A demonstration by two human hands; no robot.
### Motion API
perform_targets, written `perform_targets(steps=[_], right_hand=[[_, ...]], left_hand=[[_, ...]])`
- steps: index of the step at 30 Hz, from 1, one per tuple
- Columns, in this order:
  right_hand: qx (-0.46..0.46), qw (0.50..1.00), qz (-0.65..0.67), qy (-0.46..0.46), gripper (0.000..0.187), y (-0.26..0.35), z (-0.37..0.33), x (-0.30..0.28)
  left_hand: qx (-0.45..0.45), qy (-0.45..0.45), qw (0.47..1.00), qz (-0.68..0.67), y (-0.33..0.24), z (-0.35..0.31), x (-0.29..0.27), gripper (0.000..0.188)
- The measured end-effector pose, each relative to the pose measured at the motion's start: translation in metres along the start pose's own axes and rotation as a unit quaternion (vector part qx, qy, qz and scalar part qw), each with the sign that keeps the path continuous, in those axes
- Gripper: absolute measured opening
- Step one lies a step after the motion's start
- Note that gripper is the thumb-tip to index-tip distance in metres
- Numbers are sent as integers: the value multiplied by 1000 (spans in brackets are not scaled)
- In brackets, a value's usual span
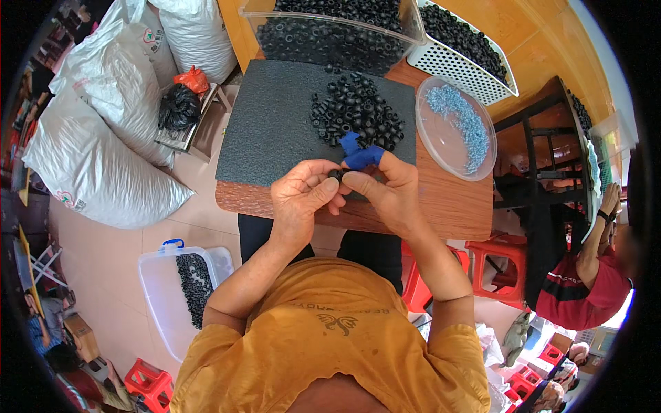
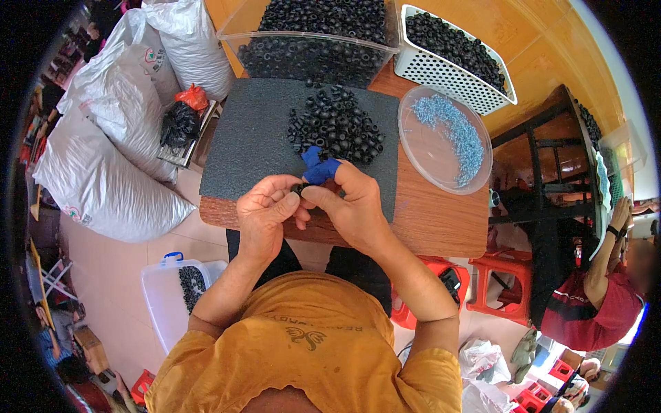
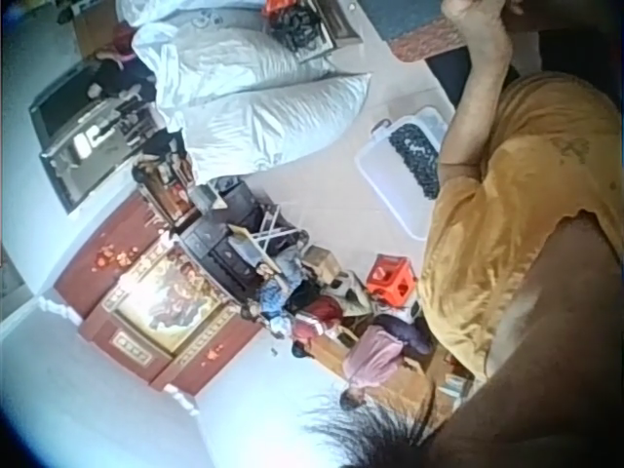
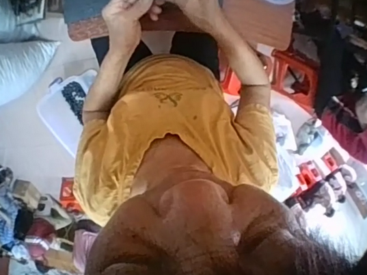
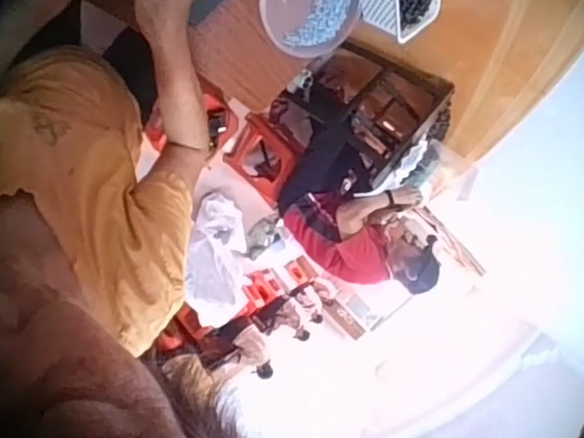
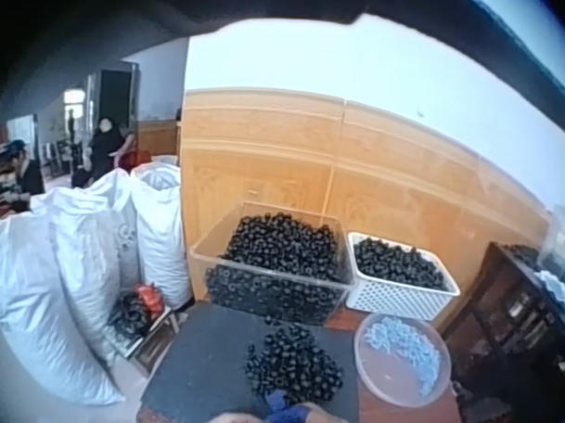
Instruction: The person assembles small black plastic components by hand at a workstation.
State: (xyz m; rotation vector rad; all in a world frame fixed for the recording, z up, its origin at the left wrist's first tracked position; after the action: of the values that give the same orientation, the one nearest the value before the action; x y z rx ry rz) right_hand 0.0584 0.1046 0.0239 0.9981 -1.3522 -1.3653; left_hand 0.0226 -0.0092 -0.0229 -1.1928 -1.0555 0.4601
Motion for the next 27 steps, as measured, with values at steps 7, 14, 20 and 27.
perform_targets(steps=[7, 14, 20, 27], right_hand=[[-131, 985, -115, 11, 8, 15, -1, -1], [-91, 991, -94, -6, 11, 17, -2, -3], [-164, 977, -135, 6, 11, 25, -5, -2], [-217, 951, -221, 9, 12, 37, -10, 6]], left_hand=[[-19, -2, 1000, -16, 3, 0, 0, 18], [-61, 11, 995, -76, 7, 1, 2, 18], [-59, 9, 997, -50, 8, 1, 3, 17], [-45, -4, 999, -1, 9, -1, 1, 17]])
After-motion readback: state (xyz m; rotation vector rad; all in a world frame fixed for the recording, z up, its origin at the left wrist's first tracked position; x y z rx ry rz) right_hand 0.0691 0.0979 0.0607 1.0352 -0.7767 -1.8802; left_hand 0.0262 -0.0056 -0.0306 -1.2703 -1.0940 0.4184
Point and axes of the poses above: each hand's wrist, its own z-axis towards the middle knuckle, its own x-axis out of the palm, y = z × x, the point moved 10 cm from there along z, towards the middle knuckle, and after that the axes turned 9 degrees about z, right-handed, at the moved point
